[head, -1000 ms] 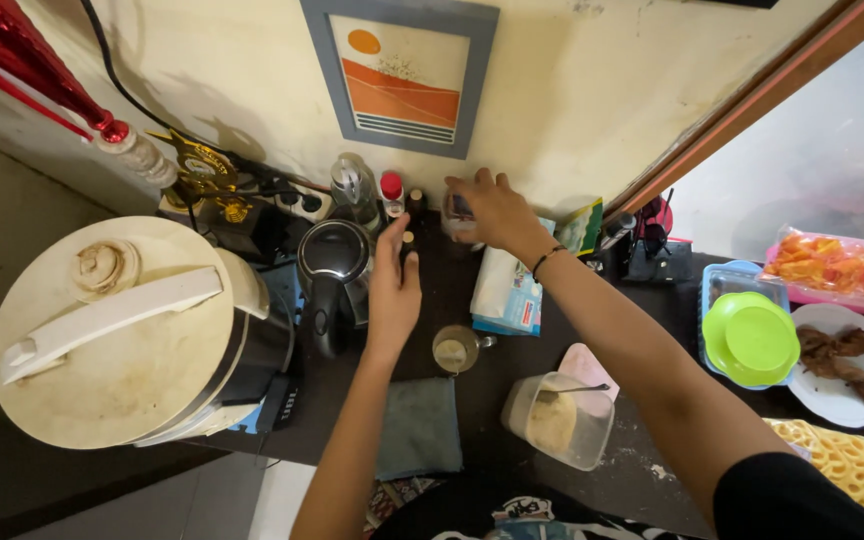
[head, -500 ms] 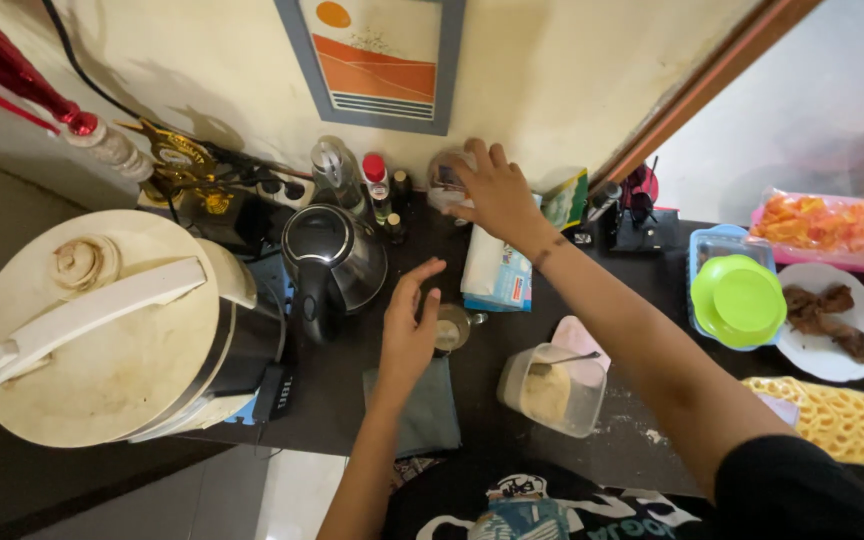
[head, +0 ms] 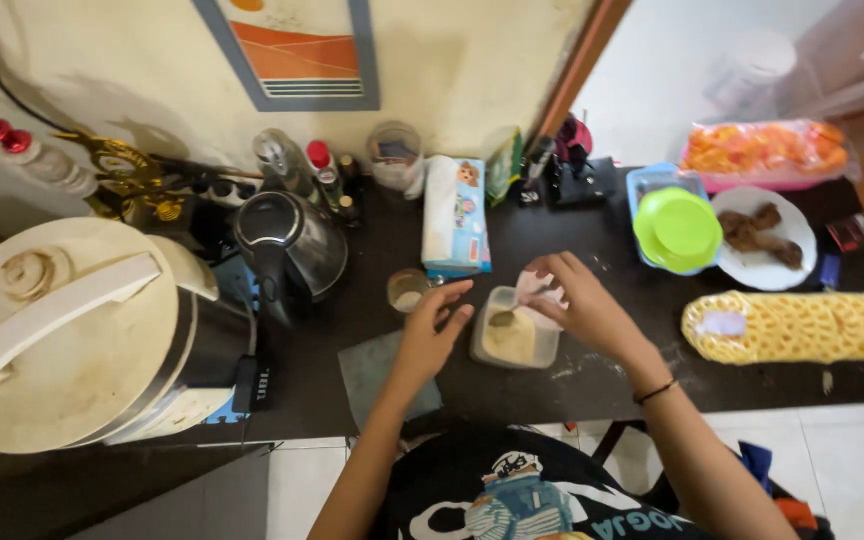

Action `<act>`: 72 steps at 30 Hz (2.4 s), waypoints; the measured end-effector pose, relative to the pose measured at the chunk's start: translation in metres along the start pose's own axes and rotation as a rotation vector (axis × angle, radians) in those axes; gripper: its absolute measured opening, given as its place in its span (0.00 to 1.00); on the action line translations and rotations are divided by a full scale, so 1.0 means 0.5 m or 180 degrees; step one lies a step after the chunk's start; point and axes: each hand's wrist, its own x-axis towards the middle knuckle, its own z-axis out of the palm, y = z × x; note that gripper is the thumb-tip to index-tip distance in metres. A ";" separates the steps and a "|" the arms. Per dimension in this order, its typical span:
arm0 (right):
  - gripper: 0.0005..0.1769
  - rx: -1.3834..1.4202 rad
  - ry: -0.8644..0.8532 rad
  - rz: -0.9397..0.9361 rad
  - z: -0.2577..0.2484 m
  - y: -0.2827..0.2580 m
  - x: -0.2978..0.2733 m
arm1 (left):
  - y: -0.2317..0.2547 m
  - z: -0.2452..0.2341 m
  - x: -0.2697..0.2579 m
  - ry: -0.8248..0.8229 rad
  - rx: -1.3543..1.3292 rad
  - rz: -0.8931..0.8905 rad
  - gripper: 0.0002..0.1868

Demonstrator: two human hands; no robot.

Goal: The person mixes a beverage in a glass and then cleans a table surface using a cloth.

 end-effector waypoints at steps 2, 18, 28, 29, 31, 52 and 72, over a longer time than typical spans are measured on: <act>0.17 0.0052 0.0202 -0.0038 0.014 -0.001 -0.034 | -0.001 0.023 -0.010 -0.0166 0.0160 0.0080 0.30; 0.08 -0.1440 0.0872 -0.0761 0.041 -0.064 -0.109 | -0.036 0.068 -0.028 -0.0545 0.0951 0.0578 0.63; 0.09 -0.1189 0.0712 -0.0476 0.102 -0.063 -0.156 | -0.033 0.081 -0.082 -0.0151 0.1013 0.0895 0.64; 0.09 -0.1136 0.0823 -0.0446 0.086 -0.076 -0.157 | -0.030 0.079 -0.079 -0.0154 0.1017 0.1016 0.63; 0.08 -0.1090 0.0948 -0.0408 0.067 -0.094 -0.159 | -0.021 0.076 -0.078 -0.0170 0.1018 0.1149 0.63; 0.08 -0.1834 0.1400 0.0241 0.152 -0.151 -0.219 | 0.008 0.072 -0.108 -0.0106 0.1060 0.1294 0.55; 0.08 -0.1600 0.1323 0.0356 0.235 -0.094 -0.200 | -0.022 0.075 -0.100 -0.0136 0.1057 0.1410 0.60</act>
